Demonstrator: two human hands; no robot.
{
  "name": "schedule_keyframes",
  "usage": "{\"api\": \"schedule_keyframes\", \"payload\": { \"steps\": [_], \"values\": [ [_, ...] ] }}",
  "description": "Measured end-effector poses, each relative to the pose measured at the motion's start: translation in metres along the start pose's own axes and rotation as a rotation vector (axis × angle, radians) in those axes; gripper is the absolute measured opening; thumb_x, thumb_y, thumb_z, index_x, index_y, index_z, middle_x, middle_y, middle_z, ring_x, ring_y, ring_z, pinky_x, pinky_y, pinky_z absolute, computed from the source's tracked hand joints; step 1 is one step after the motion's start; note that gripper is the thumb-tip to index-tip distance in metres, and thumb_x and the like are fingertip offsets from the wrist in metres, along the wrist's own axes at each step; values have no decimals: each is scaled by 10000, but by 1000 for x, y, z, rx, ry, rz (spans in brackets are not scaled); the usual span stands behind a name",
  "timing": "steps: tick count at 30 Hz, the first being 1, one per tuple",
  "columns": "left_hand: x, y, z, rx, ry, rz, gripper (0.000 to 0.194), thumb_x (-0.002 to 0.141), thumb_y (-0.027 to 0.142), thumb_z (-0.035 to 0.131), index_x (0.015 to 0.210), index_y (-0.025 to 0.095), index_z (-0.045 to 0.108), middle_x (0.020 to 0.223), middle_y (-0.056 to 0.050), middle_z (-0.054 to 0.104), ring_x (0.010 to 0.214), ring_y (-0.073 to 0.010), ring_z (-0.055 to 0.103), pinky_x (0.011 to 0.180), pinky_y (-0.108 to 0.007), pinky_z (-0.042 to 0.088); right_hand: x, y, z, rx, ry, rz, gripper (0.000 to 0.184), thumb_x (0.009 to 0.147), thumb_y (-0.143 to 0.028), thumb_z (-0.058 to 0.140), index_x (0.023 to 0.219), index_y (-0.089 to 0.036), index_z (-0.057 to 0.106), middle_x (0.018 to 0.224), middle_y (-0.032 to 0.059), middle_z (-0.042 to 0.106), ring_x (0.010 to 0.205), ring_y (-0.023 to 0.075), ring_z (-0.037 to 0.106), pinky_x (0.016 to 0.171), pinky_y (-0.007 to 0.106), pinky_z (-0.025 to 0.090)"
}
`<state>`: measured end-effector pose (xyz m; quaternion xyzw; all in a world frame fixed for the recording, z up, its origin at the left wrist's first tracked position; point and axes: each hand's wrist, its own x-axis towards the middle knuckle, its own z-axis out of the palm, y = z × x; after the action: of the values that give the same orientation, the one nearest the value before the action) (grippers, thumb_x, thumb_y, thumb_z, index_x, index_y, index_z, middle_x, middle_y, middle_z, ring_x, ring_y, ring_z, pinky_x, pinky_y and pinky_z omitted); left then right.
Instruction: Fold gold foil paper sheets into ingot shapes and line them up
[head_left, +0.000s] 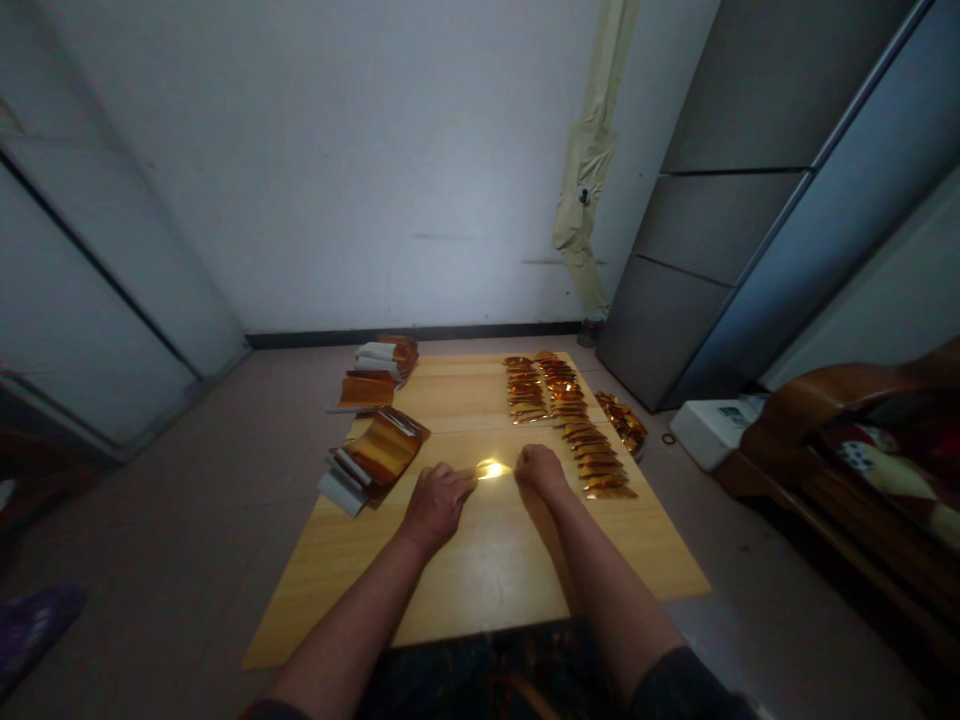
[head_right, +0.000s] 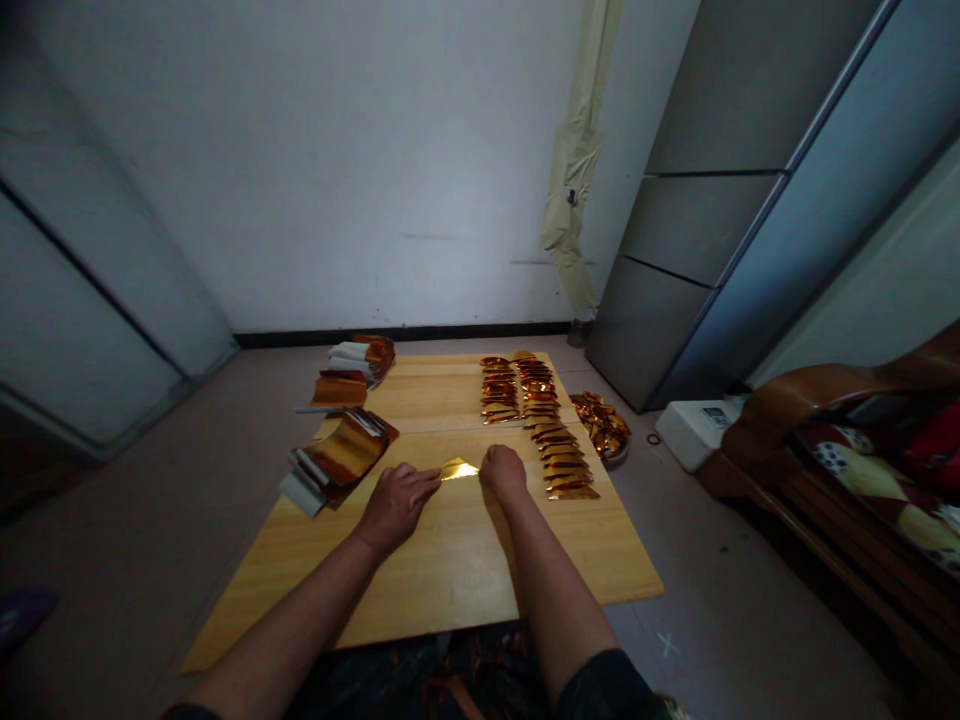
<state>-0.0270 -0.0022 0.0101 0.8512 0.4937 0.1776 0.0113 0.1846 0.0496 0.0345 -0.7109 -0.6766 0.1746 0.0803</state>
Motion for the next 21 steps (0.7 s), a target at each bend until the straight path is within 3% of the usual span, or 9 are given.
{"api": "schedule_keyframes", "payload": {
  "steps": [5, 10, 14, 21],
  "values": [
    [0, -1, 2, -5, 0, -7, 264, 945, 246, 483, 1079, 289, 707, 1211, -28, 695, 928, -203, 554, 780, -383, 368, 0, 6, -10, 56, 16, 1, 206, 764, -108, 572, 875, -158, 739, 911, 85, 734, 809, 161, 642, 619, 207, 361],
    [4, 4, -2, -4, 11, -10, 243, 925, 214, 491, 1006, 264, 714, 1127, -48, 715, 930, -198, 556, 812, -380, 356, 1, -20, -5, 248, -38, -205, 215, 731, -111, 613, 896, -188, 726, 878, 14, 735, 779, 123, 629, 640, 173, 384],
    [12, 18, -12, 42, -25, -60, 235, 924, 213, 464, 905, 219, 699, 903, -71, 717, 890, -208, 548, 789, -380, 332, 5, -36, 6, 128, -81, -156, 179, 720, -147, 638, 863, -198, 734, 871, 27, 739, 765, 140, 628, 593, 195, 355],
    [14, 42, -16, 109, -47, -134, 188, 902, 312, 520, 986, 235, 669, 959, -62, 685, 956, -245, 539, 818, -419, 305, 16, -21, 1, 51, -87, -89, 197, 731, -121, 618, 868, -187, 744, 896, 64, 740, 811, 158, 648, 610, 200, 366]
  ]
}}
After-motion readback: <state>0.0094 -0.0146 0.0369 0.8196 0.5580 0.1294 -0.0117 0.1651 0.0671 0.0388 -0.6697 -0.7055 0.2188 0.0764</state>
